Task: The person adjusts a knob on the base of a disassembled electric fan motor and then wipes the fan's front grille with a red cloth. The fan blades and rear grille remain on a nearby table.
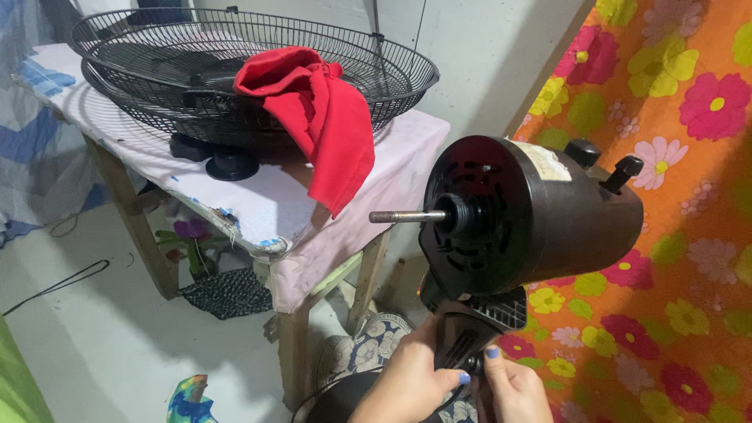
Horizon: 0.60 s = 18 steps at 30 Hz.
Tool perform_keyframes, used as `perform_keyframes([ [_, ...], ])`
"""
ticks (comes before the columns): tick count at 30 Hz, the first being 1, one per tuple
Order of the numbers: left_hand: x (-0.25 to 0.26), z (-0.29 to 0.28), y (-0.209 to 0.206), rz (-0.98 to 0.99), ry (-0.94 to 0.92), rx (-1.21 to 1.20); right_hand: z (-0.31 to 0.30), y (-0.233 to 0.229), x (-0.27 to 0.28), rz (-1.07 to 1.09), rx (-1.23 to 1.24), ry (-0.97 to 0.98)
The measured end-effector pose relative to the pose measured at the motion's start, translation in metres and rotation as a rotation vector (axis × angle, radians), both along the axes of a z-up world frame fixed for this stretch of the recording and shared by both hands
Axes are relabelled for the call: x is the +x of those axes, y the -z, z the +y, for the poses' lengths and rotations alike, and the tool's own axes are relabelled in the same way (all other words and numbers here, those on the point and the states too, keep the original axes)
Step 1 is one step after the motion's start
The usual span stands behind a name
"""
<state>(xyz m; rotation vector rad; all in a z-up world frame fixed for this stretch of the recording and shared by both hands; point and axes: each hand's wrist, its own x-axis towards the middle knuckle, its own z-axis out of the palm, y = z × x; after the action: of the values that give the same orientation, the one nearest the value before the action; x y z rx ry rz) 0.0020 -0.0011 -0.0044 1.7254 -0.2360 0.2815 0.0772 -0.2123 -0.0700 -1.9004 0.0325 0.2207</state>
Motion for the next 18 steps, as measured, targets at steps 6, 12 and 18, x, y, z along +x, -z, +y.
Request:
perform_keyframes([
  [6,-0.005,0.003,-0.010,0.056,-0.022,0.072,0.000,-0.004,-0.014,-0.155,-0.207,0.274],
  [12,-0.008,0.002,-0.015,-0.001,-0.017,-0.005,-0.010,-0.006,-0.017,-0.239,0.274,0.017],
  [18,-0.008,0.002,-0.016,-0.008,-0.005,-0.013,-0.006,-0.001,-0.020,-0.300,0.279,0.120],
])
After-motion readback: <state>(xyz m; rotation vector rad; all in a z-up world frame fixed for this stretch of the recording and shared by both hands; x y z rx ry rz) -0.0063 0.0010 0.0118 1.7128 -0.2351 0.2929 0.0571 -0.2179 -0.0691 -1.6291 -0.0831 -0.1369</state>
